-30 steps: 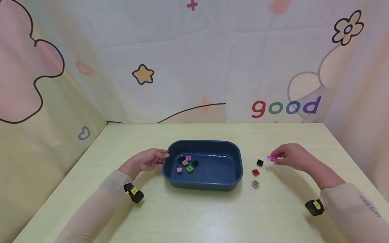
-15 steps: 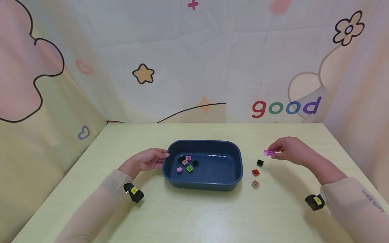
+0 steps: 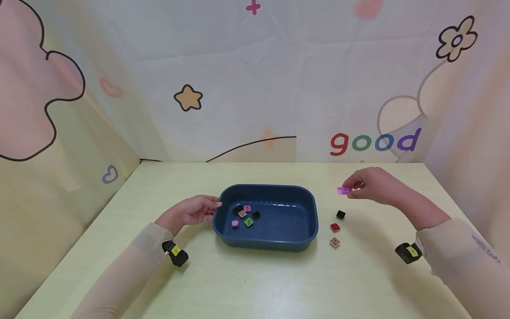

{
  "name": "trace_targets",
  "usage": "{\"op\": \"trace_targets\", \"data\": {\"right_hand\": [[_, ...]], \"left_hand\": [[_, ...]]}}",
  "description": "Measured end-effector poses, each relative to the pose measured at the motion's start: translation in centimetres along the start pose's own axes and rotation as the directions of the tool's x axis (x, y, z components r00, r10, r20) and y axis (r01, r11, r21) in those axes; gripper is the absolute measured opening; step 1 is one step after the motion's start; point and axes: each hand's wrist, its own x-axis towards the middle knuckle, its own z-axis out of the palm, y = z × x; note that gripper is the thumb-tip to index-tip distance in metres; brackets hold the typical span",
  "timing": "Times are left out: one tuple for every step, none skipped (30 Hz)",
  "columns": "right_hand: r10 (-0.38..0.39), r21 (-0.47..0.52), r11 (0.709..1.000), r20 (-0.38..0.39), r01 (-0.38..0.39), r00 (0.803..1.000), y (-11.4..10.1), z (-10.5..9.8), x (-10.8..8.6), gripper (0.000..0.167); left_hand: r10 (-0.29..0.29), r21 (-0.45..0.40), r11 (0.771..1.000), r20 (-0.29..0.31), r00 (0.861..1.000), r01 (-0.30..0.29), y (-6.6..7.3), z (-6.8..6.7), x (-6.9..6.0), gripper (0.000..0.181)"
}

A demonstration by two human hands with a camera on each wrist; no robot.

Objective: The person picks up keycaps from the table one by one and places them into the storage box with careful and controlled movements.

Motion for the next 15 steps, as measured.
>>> {"op": "trace_targets", "data": {"right_hand": [[-0.005, -0.002, 1.0, 0.0, 0.005, 1.0, -0.3, -0.2, 0.2, 0.025], [-0.01, -0.004, 1.0, -0.001, 0.01, 1.0, -0.5, -0.3, 0.4, 0.025], [-0.015, -0.008, 1.0, -0.003, 0.015, 1.0, -0.8, -0.5, 0.5, 0.025], [-0.02, -0.008, 1.0, -0.006, 0.02, 1.0, -1.0, -0.6, 0.7, 0.025], [-0.026, -0.009, 1.0, -0.009, 0.026, 1.0, -1.3, -0.8, 0.8, 0.024], [-0.031, -0.011, 0.999, -0.01, 0.031, 0.999, -1.5, -0.9, 1.0, 0.024], [-0.037, -0.013, 0.999, -0.012, 0.037, 0.999, -1.8, -1.0, 1.2, 0.025], [-0.042, -0.015, 0.999, -0.011, 0.042, 0.999, -2.0, -1.0, 1.3, 0.025], [-0.045, -0.016, 0.999, -0.01, 0.045, 0.999, -2.3, -1.1, 1.5, 0.025], [-0.051, -0.015, 0.999, -0.009, 0.05, 0.999, -2.5, -1.1, 1.7, 0.025], [-0.057, -0.015, 0.998, -0.007, 0.057, 0.998, -2.8, -1.2, 1.9, 0.025], [-0.062, -0.013, 0.998, -0.003, 0.062, 0.998, -3.1, -1.2, 2.1, 0.025], [-0.068, -0.01, 0.998, 0.001, 0.068, 0.998, -3.3, -1.2, 2.3, 0.025], [-0.074, -0.006, 0.997, 0.007, 0.074, 0.997, -3.5, -1.3, 2.5, 0.025], [-0.079, 0.001, 0.997, 0.012, 0.079, 0.997, -3.8, -1.3, 2.7, 0.025]], "left_hand": [[-0.001, -0.001, 1.0, 0.001, 1.0, 0.001, 0.0, 0.0, 0.0, 0.026], [-0.002, -0.003, 1.0, 0.002, 1.0, 0.002, 0.0, 0.0, -0.1, 0.026], [-0.002, -0.004, 1.0, 0.003, 1.0, 0.002, 0.0, 0.0, -0.1, 0.025], [-0.001, -0.005, 1.0, 0.006, 1.0, 0.001, 0.0, 0.0, -0.1, 0.025], [0.0, -0.006, 1.0, 0.009, 1.0, 0.0, 0.0, 0.0, -0.2, 0.024], [0.002, -0.005, 1.0, 0.011, 1.0, -0.002, 0.0, 0.0, -0.2, 0.024], [0.004, -0.004, 1.0, 0.012, 1.0, -0.004, 0.0, 0.0, -0.2, 0.024], [0.005, -0.003, 1.0, 0.013, 1.0, -0.005, 0.1, 0.0, -0.2, 0.024], [0.006, -0.002, 1.0, 0.015, 1.0, -0.006, 0.0, 0.0, -0.2, 0.023], [0.007, 0.0, 1.0, 0.016, 1.0, -0.007, 0.0, 0.0, -0.2, 0.022], [0.008, 0.002, 1.0, 0.017, 1.0, -0.008, 0.0, 0.0, -0.1, 0.022], [0.009, 0.003, 1.0, 0.019, 1.0, -0.009, 0.0, 0.0, -0.1, 0.021], [0.009, 0.003, 1.0, 0.02, 1.0, -0.009, 0.0, 0.0, -0.1, 0.02], [0.008, 0.004, 1.0, 0.019, 1.0, -0.009, -0.1, 0.0, -0.1, 0.019], [0.008, 0.005, 1.0, 0.018, 1.0, -0.008, -0.1, 0.0, 0.0, 0.019]]}}
